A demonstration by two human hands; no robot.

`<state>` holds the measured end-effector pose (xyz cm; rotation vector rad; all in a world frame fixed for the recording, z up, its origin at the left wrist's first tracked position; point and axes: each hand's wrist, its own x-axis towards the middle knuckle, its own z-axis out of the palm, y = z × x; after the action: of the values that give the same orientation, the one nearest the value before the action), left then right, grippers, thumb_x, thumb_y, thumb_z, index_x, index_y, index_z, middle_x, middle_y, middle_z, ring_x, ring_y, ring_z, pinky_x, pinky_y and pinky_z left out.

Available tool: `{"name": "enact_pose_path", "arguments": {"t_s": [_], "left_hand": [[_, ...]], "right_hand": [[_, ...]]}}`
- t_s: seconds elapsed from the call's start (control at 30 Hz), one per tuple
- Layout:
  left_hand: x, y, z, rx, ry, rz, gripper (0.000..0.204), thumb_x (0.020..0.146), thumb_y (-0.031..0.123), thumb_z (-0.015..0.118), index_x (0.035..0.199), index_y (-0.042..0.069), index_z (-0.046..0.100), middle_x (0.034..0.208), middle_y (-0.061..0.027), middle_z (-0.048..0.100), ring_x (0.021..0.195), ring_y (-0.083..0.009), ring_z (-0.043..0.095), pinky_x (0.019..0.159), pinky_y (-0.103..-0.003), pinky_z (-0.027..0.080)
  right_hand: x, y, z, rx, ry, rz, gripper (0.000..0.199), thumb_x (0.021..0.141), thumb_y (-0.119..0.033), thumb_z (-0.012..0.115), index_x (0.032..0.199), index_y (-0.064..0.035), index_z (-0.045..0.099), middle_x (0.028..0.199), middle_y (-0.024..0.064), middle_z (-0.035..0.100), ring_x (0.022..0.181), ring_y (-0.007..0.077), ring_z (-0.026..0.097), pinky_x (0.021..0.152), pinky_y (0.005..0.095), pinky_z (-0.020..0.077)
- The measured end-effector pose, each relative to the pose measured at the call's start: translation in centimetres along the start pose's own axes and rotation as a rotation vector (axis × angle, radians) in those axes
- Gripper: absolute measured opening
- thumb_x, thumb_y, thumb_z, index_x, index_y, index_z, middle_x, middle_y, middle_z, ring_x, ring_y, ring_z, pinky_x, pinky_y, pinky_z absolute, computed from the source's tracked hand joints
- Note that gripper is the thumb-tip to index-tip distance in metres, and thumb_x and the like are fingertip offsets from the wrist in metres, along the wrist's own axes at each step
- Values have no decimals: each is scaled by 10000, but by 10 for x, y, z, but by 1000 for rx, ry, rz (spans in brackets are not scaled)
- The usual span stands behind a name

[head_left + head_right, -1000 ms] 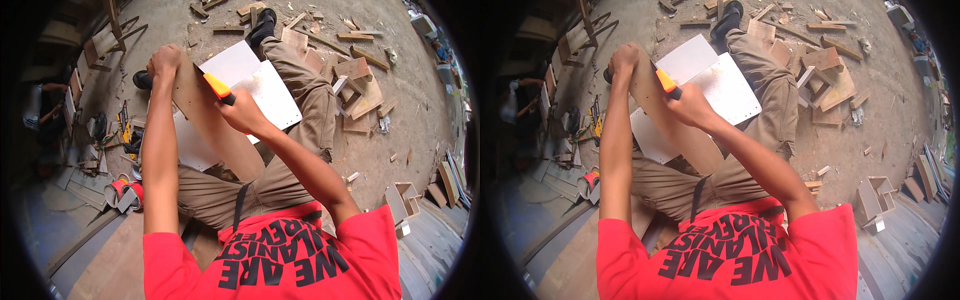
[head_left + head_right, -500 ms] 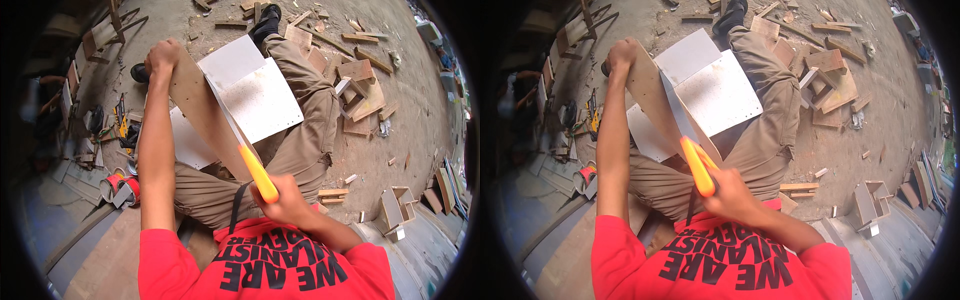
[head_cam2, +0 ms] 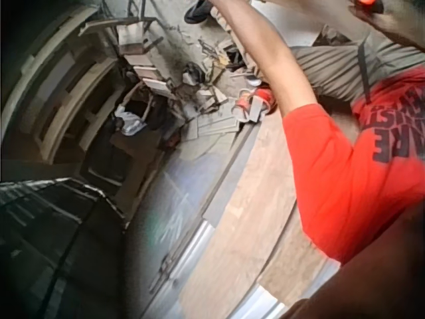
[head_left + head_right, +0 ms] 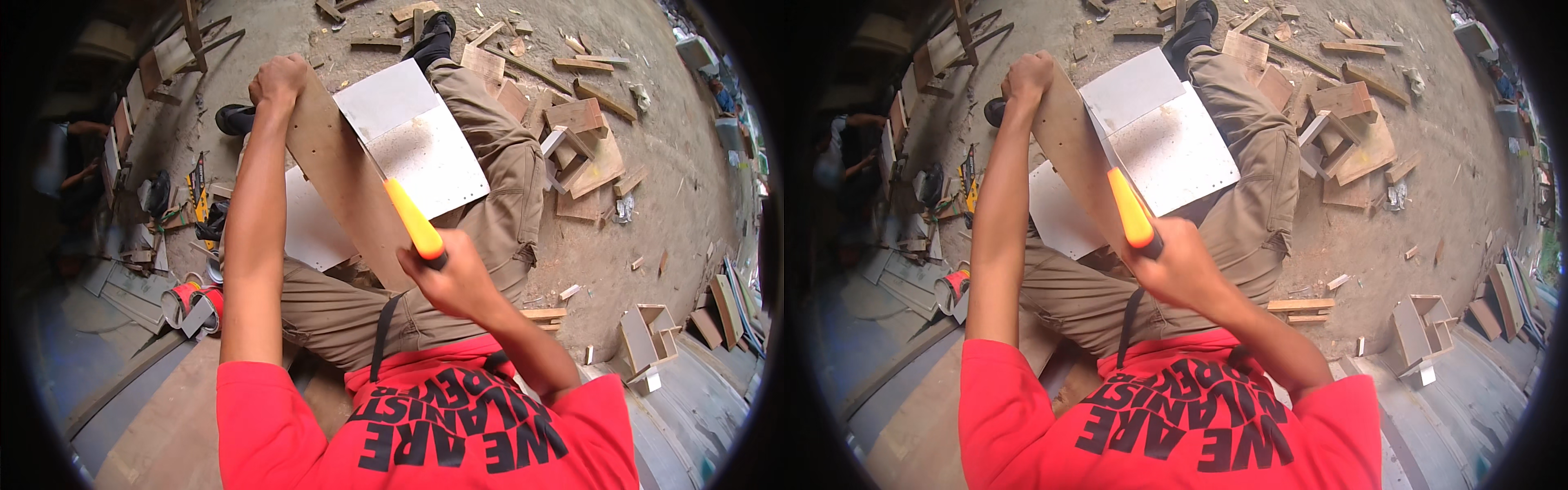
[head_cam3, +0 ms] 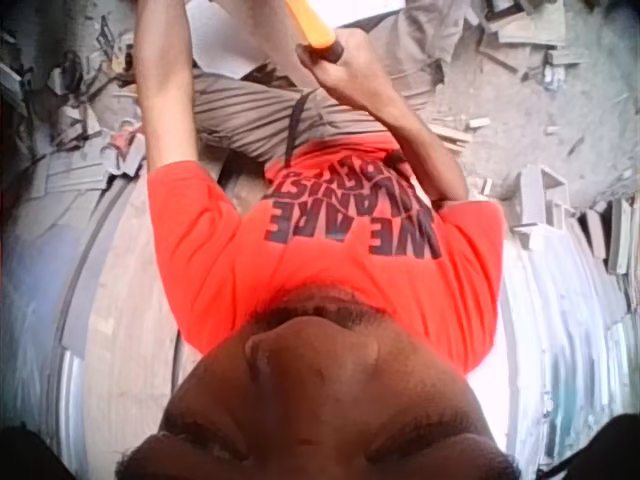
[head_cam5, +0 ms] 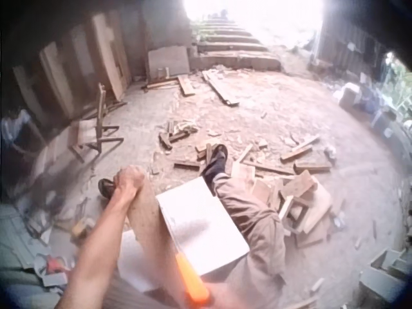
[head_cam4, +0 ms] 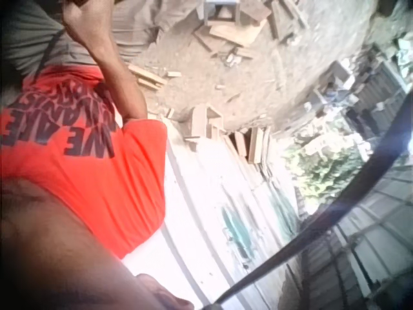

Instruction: The person sits on the floor and uses a hand saw to cut a piece of wood. They then assemble the cut pieces into a small wooden box, fitting the sides together and placing a lid on top.

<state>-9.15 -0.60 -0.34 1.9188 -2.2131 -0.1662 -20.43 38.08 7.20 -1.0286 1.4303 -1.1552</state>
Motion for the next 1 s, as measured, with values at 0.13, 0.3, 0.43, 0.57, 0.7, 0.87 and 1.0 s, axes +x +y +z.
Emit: {"name": "enact_pose_path", "arguments": {"t_s": [0.13,0.3,0.43,0.57,0.7,0.87,1.0], "left_hand": [[-15,6,-4,-34,-37,0,592,893,379,338,1034,-63,706,1085,-334,643,1107,-486,600,1002,-489,446],[-7,2,-2,-20,-26,112,587,902,368,338,971,-80,711,1043,-354,638,1065,-502,610,994,-498,452],[-2,12,7,-15,-9,184,563,908,350,353,923,-78,719,985,-356,644,1013,-502,631,966,-508,468],[-1,1,8,5,60,63,546,908,329,355,908,-78,719,943,-357,641,979,-500,640,951,-511,478],[-2,-14,20,82,-15,184,553,903,334,353,917,-82,717,967,-350,643,999,-491,637,956,-506,477],[-6,-11,9,-40,35,61,554,912,330,346,932,-85,714,983,-345,647,1022,-488,630,961,-498,470],[-19,0,-2,-71,73,106,532,909,305,346,870,-68,724,958,-337,654,973,-493,644,935,-497,489]], "right_hand": [[-66,-19,-25,-32,-15,72,151,857,-5,666,774,16,542,522,50,461,460,126,430,475,308,372],[-11,-6,-19,-15,44,-23,198,862,-102,648,747,30,557,533,112,483,472,135,463,473,361,396],[162,30,2,92,-55,210,317,814,-238,604,661,34,547,518,66,519,473,164,526,460,365,422],[188,23,21,-47,-26,122,311,796,-230,599,699,65,594,570,157,595,527,253,610,517,409,465],[122,29,25,14,12,-5,284,851,-152,602,653,26,502,500,41,435,485,108,411,464,350,358],[-18,16,-3,-65,-28,-9,136,817,-69,649,763,35,579,581,173,551,475,255,536,508,362,439],[-90,-8,-27,-94,-42,82,123,826,-29,666,752,28,586,564,148,535,471,226,544,493,342,427]]}}
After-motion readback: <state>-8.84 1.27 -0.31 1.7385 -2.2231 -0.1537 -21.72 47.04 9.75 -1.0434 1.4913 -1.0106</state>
